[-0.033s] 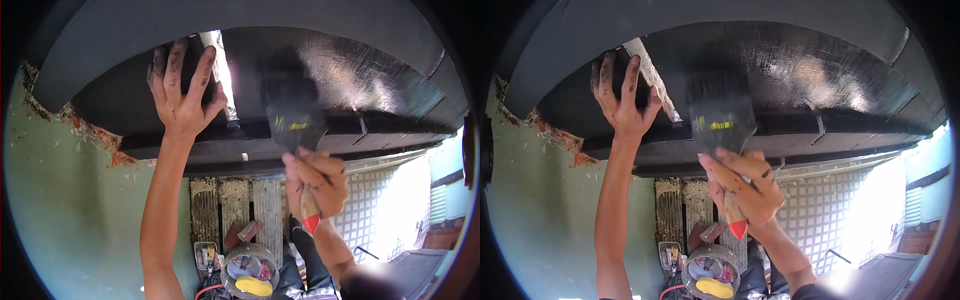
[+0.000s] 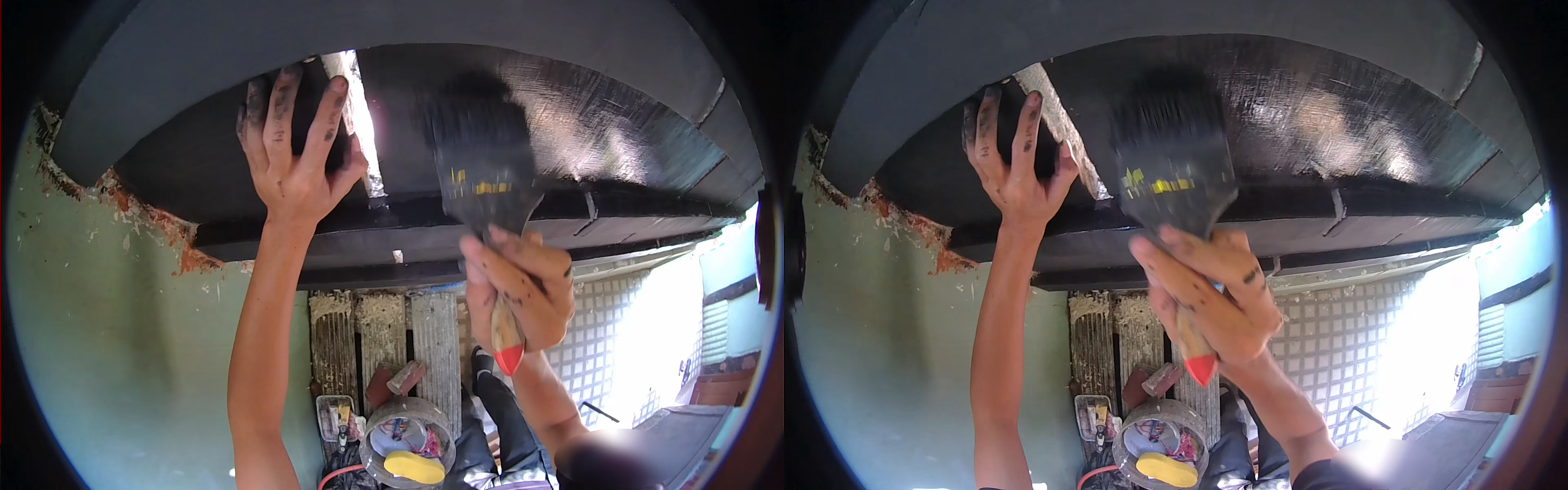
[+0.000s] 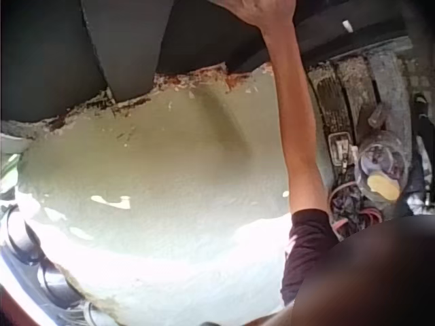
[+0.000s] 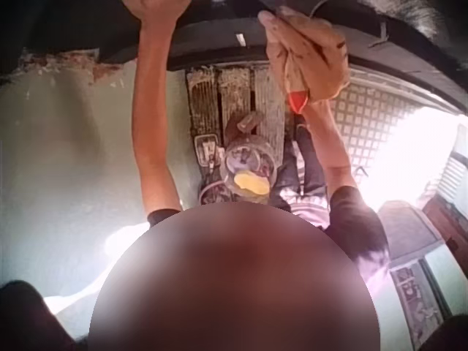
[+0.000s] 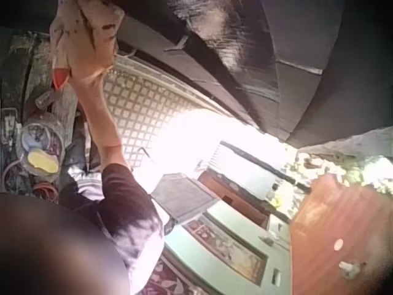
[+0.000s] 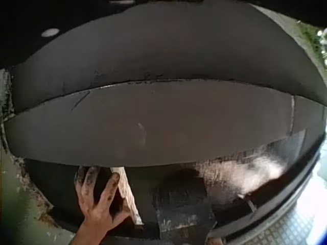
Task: Apply black paint to a surface using a paintbrush.
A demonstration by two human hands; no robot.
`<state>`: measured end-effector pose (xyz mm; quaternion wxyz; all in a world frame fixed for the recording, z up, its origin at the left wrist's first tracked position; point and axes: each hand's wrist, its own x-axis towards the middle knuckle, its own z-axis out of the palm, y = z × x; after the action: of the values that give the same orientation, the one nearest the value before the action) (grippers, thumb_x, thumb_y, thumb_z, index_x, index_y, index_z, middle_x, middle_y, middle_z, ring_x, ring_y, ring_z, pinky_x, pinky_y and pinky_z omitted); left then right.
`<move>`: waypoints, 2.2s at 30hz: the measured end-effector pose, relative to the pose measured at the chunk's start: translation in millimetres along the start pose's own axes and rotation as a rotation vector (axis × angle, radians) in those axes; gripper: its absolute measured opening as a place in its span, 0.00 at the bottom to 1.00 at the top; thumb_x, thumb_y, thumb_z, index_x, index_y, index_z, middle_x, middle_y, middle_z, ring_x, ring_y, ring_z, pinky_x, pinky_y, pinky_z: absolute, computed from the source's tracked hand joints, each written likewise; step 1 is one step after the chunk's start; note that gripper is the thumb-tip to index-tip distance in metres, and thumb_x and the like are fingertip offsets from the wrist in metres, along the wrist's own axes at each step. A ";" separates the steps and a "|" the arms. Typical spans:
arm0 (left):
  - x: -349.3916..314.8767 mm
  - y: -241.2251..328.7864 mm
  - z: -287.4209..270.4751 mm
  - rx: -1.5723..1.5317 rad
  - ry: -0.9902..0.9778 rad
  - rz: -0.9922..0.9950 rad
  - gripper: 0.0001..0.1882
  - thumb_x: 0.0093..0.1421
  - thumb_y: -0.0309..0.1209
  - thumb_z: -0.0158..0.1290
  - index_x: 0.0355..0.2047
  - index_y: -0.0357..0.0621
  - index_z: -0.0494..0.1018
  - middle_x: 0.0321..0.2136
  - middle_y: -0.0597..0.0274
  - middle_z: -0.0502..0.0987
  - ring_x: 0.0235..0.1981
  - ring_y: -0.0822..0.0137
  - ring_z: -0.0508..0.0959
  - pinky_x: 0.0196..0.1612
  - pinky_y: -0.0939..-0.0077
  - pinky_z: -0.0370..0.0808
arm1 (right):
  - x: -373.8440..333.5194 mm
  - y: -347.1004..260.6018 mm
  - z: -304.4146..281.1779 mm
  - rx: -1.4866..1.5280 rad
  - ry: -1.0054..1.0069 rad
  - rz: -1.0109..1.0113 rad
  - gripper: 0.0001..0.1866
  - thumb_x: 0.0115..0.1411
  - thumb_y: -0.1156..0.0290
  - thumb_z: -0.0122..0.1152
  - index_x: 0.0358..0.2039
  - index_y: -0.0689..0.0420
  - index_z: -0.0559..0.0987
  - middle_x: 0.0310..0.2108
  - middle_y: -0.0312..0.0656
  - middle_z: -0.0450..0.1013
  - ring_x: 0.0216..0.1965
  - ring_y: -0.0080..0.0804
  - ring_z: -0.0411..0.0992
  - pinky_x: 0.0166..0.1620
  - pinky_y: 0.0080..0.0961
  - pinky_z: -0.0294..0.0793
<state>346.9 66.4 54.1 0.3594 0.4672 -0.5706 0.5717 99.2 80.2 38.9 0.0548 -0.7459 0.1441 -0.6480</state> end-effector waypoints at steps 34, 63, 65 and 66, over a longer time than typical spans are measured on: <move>-4.0 0.5 1.0 0.014 0.004 -0.002 0.28 0.46 0.36 0.54 0.52 0.62 0.75 0.57 0.55 0.66 0.52 0.47 0.71 0.49 0.53 0.70 | -39.5 -3.7 11.2 0.197 -0.105 0.128 0.20 0.43 0.89 0.64 0.39 0.61 0.83 0.37 0.43 0.74 0.36 0.31 0.77 0.37 0.22 0.78; -3.8 4.1 1.8 -0.030 -0.014 -0.049 0.28 0.47 0.36 0.53 0.52 0.64 0.75 0.58 0.59 0.67 0.53 0.49 0.71 0.51 0.52 0.70 | -6.9 -9.5 13.2 0.192 -0.098 0.073 0.12 0.41 0.86 0.61 0.28 0.59 0.82 0.31 0.44 0.75 0.32 0.34 0.76 0.35 0.23 0.76; -1.1 5.1 -2.0 -0.010 -0.018 -0.057 0.28 0.47 0.36 0.53 0.53 0.64 0.74 0.58 0.58 0.68 0.54 0.49 0.71 0.51 0.52 0.70 | 8.6 -10.6 23.3 0.216 -0.067 0.024 0.15 0.38 0.86 0.63 0.29 0.58 0.83 0.33 0.42 0.76 0.33 0.34 0.76 0.36 0.23 0.76; -0.9 6.5 -2.9 -0.019 -0.016 -0.060 0.28 0.47 0.36 0.53 0.53 0.64 0.74 0.58 0.58 0.68 0.54 0.49 0.71 0.51 0.52 0.70 | 18.1 -5.6 33.8 0.176 -0.073 -0.030 0.15 0.38 0.86 0.63 0.30 0.58 0.82 0.33 0.42 0.75 0.33 0.34 0.76 0.36 0.24 0.77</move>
<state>340.7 68.8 51.4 0.3763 0.4853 -0.5644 0.5516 135.4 76.9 52.4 0.1157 -0.7633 0.0733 -0.6313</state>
